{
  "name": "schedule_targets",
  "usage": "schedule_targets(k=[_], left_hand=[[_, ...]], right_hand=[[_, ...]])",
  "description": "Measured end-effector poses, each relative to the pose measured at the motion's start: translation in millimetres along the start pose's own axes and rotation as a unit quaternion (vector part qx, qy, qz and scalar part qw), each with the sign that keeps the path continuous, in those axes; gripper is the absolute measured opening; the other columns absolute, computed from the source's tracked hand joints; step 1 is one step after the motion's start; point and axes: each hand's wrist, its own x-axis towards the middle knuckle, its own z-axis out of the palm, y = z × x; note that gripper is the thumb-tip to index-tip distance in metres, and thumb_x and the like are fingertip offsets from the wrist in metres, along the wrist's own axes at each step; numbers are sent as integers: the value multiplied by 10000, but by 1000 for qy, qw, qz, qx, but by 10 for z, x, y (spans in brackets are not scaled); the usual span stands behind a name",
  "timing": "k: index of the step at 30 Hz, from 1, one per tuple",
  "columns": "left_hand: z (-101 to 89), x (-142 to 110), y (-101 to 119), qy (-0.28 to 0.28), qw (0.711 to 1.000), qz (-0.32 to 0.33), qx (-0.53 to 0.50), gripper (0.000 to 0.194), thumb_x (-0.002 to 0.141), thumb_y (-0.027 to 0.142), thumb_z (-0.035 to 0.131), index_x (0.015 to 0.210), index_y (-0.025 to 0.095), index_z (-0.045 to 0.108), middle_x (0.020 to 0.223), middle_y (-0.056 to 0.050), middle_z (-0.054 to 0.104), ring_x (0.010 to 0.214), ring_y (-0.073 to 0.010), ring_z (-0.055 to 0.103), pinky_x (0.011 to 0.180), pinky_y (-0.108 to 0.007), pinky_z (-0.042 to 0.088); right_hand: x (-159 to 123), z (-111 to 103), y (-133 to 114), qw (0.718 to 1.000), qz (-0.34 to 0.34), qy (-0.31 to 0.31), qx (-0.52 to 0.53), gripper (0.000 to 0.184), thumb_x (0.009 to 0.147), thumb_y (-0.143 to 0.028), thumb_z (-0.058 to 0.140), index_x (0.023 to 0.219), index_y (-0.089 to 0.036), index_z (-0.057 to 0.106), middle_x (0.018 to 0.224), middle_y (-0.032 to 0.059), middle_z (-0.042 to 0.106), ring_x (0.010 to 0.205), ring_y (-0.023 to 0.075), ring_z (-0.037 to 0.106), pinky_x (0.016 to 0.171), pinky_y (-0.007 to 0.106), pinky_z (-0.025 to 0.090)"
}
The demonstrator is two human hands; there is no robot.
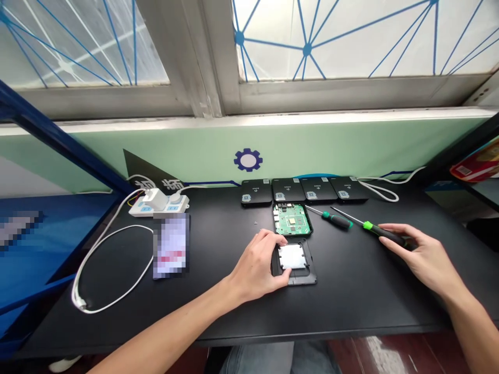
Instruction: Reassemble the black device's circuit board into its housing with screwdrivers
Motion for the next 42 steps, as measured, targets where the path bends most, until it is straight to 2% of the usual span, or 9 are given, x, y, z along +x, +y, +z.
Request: schedule_targets(k=[7, 10, 13, 19, 21, 26, 32, 37, 42], left_hand=[[-2, -29, -6, 58, 997, 50, -14, 586, 786, 137, 875, 1286, 229, 584, 1145, -74, 722, 1092, -276, 694, 919, -401, 647], [-27, -17, 12, 116, 990, 82, -20, 576, 791, 138, 878, 1277, 230, 582, 1145, -77, 751, 1105, -271, 698, 939, -402, 648], [-73, 9, 37, 172, 979, 109, -22, 562, 789, 122, 889, 1230, 240, 560, 1141, -85, 788, 1110, -276, 703, 962, -426, 650], [-149, 40, 32, 206, 971, 124, -12, 579, 805, 115, 905, 1224, 249, 528, 1166, -115, 819, 1152, -296, 698, 984, -463, 643], [-145, 42, 7, 198, 972, 124, -9, 577, 810, 117, 905, 1229, 244, 529, 1171, -121, 819, 1164, -298, 698, 994, -461, 642], [-111, 27, -40, 168, 978, 119, -20, 567, 830, 112, 896, 1258, 246, 549, 1217, -118, 805, 1216, -295, 693, 1057, -468, 630], [-119, -14, -25, 159, 967, -27, -198, 578, 1013, 237, 767, 1548, 260, 552, 1567, -170, 636, 1423, -315, 653, 1103, -452, 630], [-140, 61, -75, 129, 889, -241, -368, 452, 1071, 446, 763, 1449, 202, 721, 970, -37, 772, 854, -165, 727, 762, -256, 628], [-155, 113, -141, 97, 842, -297, -441, 508, 983, 500, 863, 1358, 162, 807, 945, -78, 826, 810, -190, 760, 719, -274, 644]], right_hand=[[153, -56, -45, 995, -44, 28, -81, 464, 987, -712, 619, 1144, -329, 830, 1196, 173, 819, 1033, 468, 739, 820, 611, 550], [225, -85, -415, 996, -62, 35, -53, 420, 1047, -636, 615, 1193, -304, 826, 1210, 131, 798, 1146, 395, 698, 964, 565, 537], [276, -19, -953, 988, -84, -59, 112, 298, 1087, -526, 671, 1228, -296, 797, 1205, 78, 799, 1028, 269, 726, 930, 413, 557], [336, 421, -1554, 864, -13, -351, 360, 477, 1116, -582, 656, 1471, -265, 684, 1038, 33, 756, 852, 194, 699, 744, 312, 553], [321, 598, -1569, 835, -2, -386, 392, 484, 1096, -625, 667, 1358, -223, 732, 852, -6, 688, 685, 164, 641, 613, 284, 525], [235, 842, -1503, 766, 30, -435, 472, 504, 1065, -649, 703, 1204, -173, 790, 873, 12, 702, 581, 122, 631, 539, 266, 561], [197, 848, -1467, 713, 93, -428, 547, 480, 1035, -594, 779, 1240, -160, 800, 818, -4, 664, 558, 102, 615, 476, 227, 581], [157, 857, -1486, 685, 138, -422, 578, 423, 1007, -569, 829, 1098, -157, 799, 737, -28, 631, 509, 87, 594, 438, 203, 569], [140, 848, -1493, 660, 174, -433, 589, 417, 993, -567, 847, 1049, -161, 768, 696, -40, 624, 457, 81, 586, 391, 184, 538]])
